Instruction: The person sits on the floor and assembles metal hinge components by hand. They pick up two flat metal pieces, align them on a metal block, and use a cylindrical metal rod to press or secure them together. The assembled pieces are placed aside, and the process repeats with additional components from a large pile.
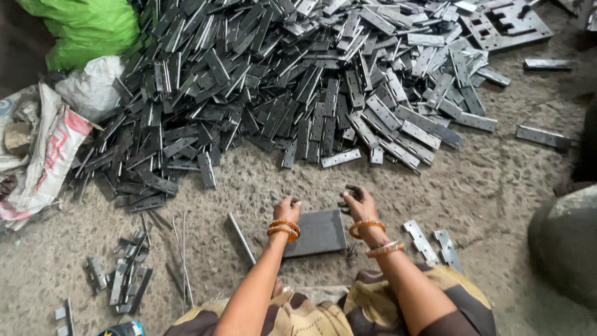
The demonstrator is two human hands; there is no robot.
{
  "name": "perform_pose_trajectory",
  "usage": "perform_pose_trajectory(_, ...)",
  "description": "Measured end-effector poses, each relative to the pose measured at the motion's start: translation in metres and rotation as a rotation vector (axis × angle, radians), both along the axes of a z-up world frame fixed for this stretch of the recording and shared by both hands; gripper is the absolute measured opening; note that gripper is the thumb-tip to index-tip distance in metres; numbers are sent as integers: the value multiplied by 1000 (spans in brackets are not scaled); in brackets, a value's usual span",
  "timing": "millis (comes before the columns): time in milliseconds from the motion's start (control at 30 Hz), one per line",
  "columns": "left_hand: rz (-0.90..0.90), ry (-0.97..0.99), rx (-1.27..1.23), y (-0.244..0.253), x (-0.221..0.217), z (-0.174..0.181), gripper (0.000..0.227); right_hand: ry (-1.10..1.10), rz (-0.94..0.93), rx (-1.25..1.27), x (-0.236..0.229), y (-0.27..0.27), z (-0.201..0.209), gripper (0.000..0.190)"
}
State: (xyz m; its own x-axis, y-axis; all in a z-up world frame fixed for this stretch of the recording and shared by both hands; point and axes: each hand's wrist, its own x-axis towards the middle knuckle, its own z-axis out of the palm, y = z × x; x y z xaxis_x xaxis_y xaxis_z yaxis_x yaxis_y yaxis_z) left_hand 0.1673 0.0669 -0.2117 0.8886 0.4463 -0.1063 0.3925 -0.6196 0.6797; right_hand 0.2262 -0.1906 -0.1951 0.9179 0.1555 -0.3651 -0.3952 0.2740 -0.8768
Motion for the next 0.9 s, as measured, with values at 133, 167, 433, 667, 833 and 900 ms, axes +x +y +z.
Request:
perform_pose_trajectory(133, 54, -35, 54, 1, 90, -4, 26, 43, 43, -37, -15, 1, 17, 44)
perform_pose_trajectory(167, 85, -17, 87, 1, 111, -3, 28, 48, 48, -52, -18, 0, 22, 44)
perform_pose_trajectory(433, 344, 145, 257, -34, 181, 43, 41, 83, 126, -183, -37, 9, 51, 43)
perform_pose_trajectory(667, 317, 37, 160, -2, 198, 16, 48, 81, 143, -255, -39, 10, 57, 44)
perform_pose_trajectory(833, 151, 204, -193, 42, 155, -22, 34, 86, 138, -295, -34, 19, 57, 45)
perform_pose_trajectory(900, 148, 201, -517, 43, 112, -29, 32, 76, 142, -296, -34, 23, 56, 45)
